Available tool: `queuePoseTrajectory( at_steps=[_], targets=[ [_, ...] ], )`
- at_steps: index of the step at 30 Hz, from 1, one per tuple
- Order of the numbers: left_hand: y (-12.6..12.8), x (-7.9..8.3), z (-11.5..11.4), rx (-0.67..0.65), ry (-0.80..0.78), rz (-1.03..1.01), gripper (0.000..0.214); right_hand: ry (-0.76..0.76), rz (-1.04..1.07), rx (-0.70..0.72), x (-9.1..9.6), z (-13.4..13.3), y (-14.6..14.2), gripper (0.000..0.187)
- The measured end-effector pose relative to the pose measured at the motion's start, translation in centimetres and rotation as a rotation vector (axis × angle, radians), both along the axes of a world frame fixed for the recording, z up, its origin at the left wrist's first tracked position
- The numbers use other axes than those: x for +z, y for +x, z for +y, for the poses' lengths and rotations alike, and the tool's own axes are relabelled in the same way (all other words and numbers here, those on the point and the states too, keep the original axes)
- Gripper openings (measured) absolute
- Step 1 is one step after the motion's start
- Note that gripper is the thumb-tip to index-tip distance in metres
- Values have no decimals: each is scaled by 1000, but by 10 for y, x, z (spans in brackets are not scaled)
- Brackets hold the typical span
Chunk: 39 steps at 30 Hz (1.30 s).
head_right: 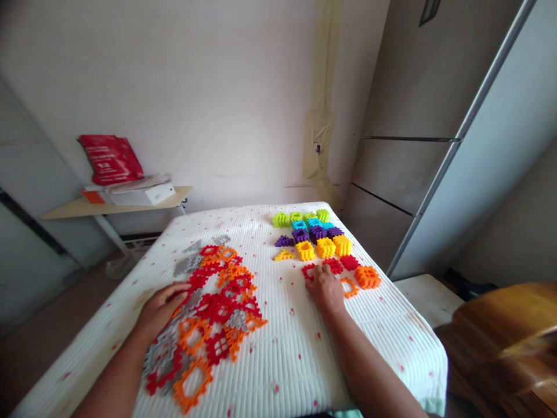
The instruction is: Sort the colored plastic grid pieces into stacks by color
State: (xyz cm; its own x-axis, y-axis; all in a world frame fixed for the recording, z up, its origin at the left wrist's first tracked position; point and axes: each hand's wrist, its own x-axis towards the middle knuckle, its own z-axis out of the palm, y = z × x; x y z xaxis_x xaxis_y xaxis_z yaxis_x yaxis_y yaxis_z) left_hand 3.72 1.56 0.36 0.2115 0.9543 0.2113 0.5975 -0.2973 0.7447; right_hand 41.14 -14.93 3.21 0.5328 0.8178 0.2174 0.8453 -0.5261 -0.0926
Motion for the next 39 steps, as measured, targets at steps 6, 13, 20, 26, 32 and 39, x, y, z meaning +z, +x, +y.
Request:
queuePoseTrajectory(
  at_steps=[6,13,20,26,32,39],
  targets=[
    [3,0,-4,2,13,-27,36,-21,26,25,4,-1,-2,23],
    [3,-1,-6,1,48,-43,31,16,-27,46,3,-3,-2,23],
    [4,2,-10,9,69,-62,27,271,-153,283,-1,-2,-13,24],
    [3,-2,-8,-8,77,-77,25,293,-20,607,6,25,-50,21],
    [3,-4,-7,-8,76,-74,24,187,142,766,25,77,-120,21],
    [3,-3,-7,9,83,-77,23,16,188,713,23,129,-187,23]
  ],
)
